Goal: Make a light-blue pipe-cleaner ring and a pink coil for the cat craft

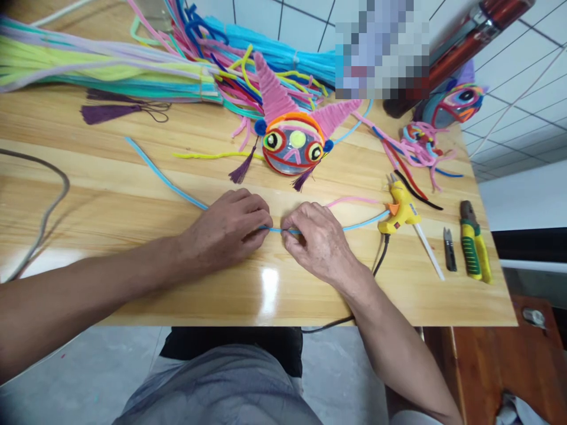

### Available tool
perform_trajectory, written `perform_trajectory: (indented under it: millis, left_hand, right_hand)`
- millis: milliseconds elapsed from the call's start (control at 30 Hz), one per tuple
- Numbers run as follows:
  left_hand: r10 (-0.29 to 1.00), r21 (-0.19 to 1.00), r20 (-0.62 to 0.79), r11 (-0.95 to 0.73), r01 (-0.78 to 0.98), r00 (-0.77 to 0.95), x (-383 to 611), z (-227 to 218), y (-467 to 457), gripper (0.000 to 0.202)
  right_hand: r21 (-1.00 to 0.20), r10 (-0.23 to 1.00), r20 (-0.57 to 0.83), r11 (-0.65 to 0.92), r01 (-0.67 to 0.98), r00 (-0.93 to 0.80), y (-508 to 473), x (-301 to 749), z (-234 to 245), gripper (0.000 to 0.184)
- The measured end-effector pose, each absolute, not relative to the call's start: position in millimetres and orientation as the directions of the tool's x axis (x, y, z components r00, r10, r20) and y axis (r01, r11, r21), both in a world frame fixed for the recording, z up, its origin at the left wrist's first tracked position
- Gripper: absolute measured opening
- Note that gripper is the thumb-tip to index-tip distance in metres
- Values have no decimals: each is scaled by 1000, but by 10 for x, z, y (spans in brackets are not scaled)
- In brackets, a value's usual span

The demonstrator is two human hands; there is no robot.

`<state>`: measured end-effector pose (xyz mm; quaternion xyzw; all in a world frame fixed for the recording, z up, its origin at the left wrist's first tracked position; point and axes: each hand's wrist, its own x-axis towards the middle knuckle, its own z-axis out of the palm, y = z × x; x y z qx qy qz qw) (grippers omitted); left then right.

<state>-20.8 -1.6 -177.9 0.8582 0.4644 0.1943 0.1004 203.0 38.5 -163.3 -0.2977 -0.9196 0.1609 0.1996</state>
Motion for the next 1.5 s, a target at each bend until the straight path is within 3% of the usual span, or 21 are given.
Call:
perform_trajectory:
  millis: [1500]
  left_hand:
    - [831, 398, 263, -556, 730, 490, -214, -1809, -8, 17]
  right_hand:
    - [-463, 677, 347, 726, 509, -649, 373, 2013, -1613, 7]
